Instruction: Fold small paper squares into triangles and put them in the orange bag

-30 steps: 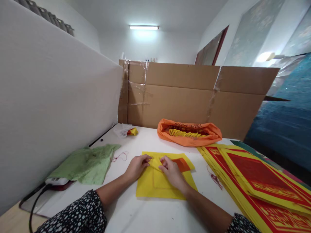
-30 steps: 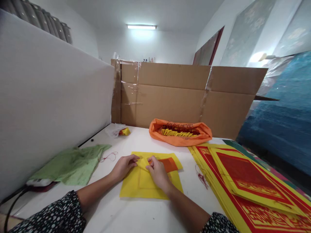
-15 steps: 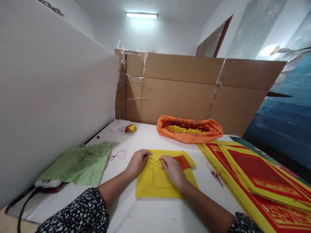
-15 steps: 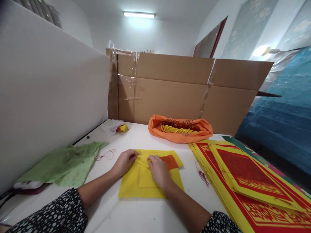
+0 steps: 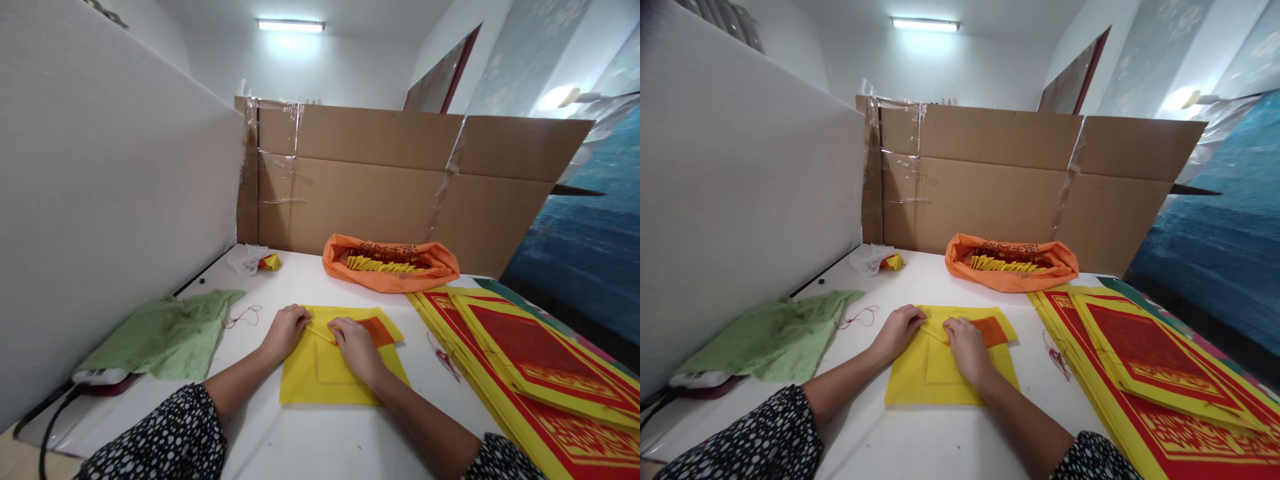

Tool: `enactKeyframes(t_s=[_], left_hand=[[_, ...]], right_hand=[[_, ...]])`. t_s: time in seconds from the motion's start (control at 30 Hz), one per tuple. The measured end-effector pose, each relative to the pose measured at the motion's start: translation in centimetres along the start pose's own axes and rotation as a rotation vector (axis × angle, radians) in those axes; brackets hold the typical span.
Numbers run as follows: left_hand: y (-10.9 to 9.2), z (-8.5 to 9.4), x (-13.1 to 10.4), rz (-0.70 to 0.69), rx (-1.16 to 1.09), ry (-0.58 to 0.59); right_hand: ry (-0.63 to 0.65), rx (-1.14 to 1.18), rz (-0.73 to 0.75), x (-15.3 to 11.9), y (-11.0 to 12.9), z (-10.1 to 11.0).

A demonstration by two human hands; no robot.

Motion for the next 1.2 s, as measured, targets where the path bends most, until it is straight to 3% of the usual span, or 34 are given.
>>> enactKeyframes(t_s=[0.2,0.37,0.43,0.5,0.63,0.87,1.03,1.13,1.2], left_hand=[[-0.7,0.1,0.3,-0.057,0.205,0.053],[-4.8,-1.8,-2.4,-0.482,0.567,0.289],[-5.4,-2.5,-3.7,-0.463,0.677,0.327],[-5.7,-3.0,-4.7,-0.412,0.727,0.285],[-5.3,-3.5,-5.4,-0.314,0.681,0.246],[-5.4,-1.8,-5.3,-0.295,0.605,0.239],[-5.5,-0.7,-2.9,-0.300,0.592,0.312],[-5.3,-0.6,-0.9,-0.415,0.559,0.369],[-5.0,-0.7,-0.1,-0.506,0.494,0.414]], right_hand=[[0.022,-0.052,0.003,0.0,0.1,-0.2],[0.060,-0.164,0.019,-0.3,0.2,-0.6],[0.072,-0.205,0.024,-0.6,0.3,-0.4],[0.078,-0.225,0.059,-1.1,0.5,0.0],[0.116,-0.253,0.213,-3.1,0.9,0.4],[0.106,-0.062,0.177,-6.4,-1.0,1.1],[0.088,0.258,0.003,-6.8,-2.0,3.0],[-0.003,0.528,-0.240,-6.7,-2.7,4.5],[0.036,0.824,-0.460,-7.1,-2.8,4.3]])
Point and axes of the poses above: each hand's wrist, its own x-axis towards the middle knuckle, its own z-axis out of the back of the hand, y = z × x, the point moved 6 cm from there along x, towards the middle knuckle, and after that the axes turned 7 degrees about -y, right-handed, at the moved point
